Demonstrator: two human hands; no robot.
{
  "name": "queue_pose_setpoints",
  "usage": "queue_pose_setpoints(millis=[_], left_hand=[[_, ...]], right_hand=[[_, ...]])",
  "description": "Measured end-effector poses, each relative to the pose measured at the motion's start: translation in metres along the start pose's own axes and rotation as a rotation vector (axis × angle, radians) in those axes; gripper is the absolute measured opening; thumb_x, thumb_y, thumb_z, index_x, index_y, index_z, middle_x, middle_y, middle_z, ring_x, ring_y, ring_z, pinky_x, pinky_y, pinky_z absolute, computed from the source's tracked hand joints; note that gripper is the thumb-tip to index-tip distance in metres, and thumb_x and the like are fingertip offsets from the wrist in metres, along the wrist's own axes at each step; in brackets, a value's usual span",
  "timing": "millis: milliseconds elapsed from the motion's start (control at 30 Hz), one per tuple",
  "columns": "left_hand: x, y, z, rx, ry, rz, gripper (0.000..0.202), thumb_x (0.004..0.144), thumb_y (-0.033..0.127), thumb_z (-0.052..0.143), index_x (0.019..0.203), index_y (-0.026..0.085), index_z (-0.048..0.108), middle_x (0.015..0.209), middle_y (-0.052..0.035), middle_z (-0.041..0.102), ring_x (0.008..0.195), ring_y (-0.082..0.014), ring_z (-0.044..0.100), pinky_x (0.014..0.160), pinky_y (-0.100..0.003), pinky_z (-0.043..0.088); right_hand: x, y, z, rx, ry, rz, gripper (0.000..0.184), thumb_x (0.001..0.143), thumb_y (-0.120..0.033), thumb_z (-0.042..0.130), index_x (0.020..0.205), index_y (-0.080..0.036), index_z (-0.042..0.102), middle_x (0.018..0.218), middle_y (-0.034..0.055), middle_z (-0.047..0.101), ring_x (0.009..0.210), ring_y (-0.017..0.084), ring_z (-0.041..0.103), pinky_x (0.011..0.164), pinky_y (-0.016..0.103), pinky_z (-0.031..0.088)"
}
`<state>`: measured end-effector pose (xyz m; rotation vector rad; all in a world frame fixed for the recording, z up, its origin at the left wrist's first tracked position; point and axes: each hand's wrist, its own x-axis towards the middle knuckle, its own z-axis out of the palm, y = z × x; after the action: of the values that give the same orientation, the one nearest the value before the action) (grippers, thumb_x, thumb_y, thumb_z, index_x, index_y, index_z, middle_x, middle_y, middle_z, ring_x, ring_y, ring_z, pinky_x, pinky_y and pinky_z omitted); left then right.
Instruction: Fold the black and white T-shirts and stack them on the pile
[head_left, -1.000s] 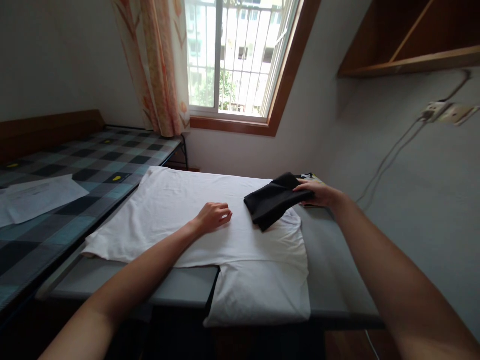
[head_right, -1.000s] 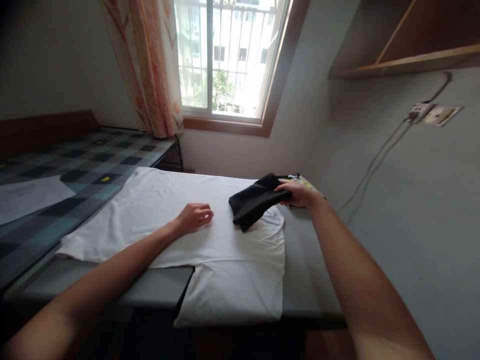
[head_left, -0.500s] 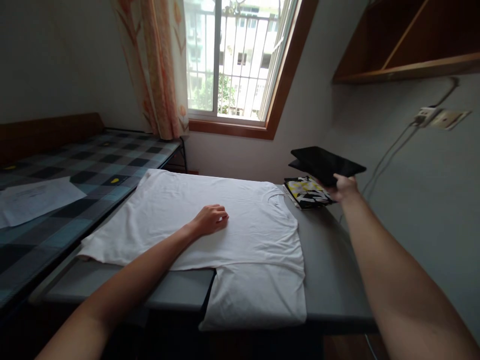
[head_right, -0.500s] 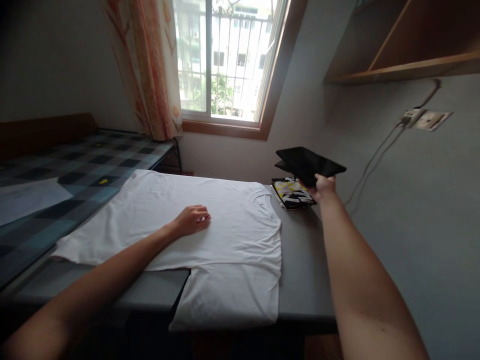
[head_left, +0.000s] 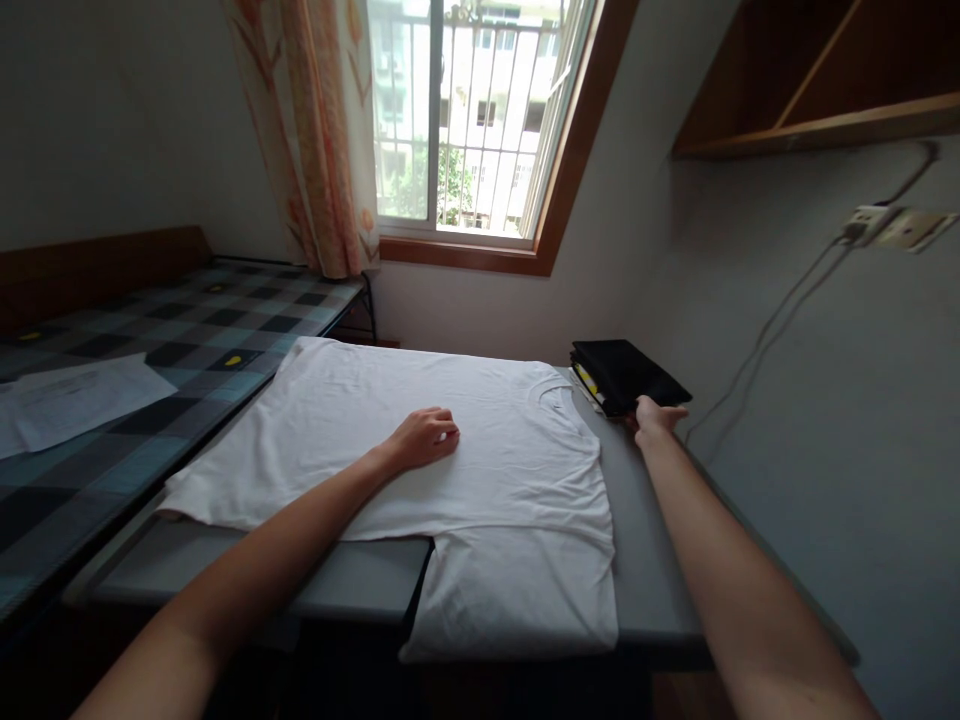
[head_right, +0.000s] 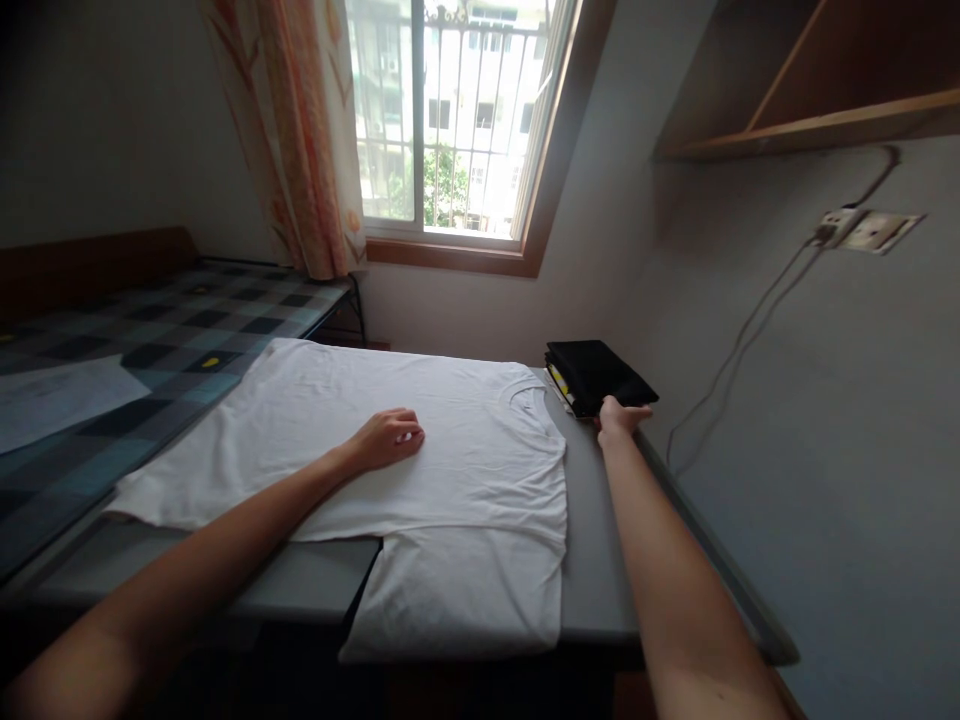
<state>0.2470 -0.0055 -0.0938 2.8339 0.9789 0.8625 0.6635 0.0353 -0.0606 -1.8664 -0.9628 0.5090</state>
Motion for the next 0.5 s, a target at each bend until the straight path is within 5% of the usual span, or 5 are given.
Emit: queue_pose_setpoints(millis=[67,133,200,333,500], left_hand=[[0.000,0.000,0.001,0.015,-0.004,-0.003,0.022,0.088,0.020,0.052,0.076,0.019,0.069,0.078,-0.0031,0.063,0.070,-0.0124,0.056,0.070,-0.025,0.045],[0.001,0.000,0.001,0.044,0.003,-0.012,0.019,0.089,0.022,0.053,0.085,0.020,0.071,0.087,-0.0048,0.066,0.079,-0.0143,0.059,0.076,-0.027,0.046],[0.002,0.000,0.001,0.078,0.002,-0.035,0.019,0.089,0.025,0.055,0.097,0.021,0.071,0.099,-0.0063,0.067,0.089,-0.0168,0.061,0.084,-0.031,0.046],[0.002,0.001,0.001,0.110,-0.060,-0.083,0.023,0.090,0.026,0.053,0.107,0.023,0.068,0.112,-0.0064,0.067,0.103,-0.0195,0.061,0.092,-0.036,0.045],[-0.001,0.002,-0.003,0.075,-0.166,-0.114,0.034,0.093,0.028,0.048,0.123,0.024,0.062,0.132,-0.0088,0.059,0.119,-0.0210,0.057,0.100,-0.036,0.042]], right_hand=[[-0.015,0.001,0.007,-0.134,0.376,0.031,0.053,0.086,-0.024,0.036,0.138,-0.020,0.030,0.132,0.0233,0.047,0.116,0.032,0.055,0.094,0.051,0.049],[-0.030,0.000,0.018,-0.184,0.508,-0.037,0.056,0.082,-0.019,0.039,0.136,-0.010,0.034,0.129,0.0259,0.049,0.117,0.032,0.054,0.097,0.045,0.047],[-0.044,-0.004,0.029,-0.187,0.353,-0.178,0.049,0.080,-0.018,0.040,0.127,-0.007,0.047,0.116,0.0211,0.059,0.106,0.028,0.059,0.092,0.041,0.049],[-0.066,-0.015,0.051,-0.217,-0.162,-0.491,0.034,0.082,-0.024,0.041,0.102,-0.013,0.065,0.100,0.0118,0.067,0.087,0.021,0.063,0.084,0.035,0.050],[-0.090,-0.012,0.065,-0.553,-0.443,-0.685,0.038,0.088,-0.035,0.048,0.116,-0.016,0.065,0.122,0.0142,0.062,0.113,0.024,0.057,0.100,0.035,0.041]])
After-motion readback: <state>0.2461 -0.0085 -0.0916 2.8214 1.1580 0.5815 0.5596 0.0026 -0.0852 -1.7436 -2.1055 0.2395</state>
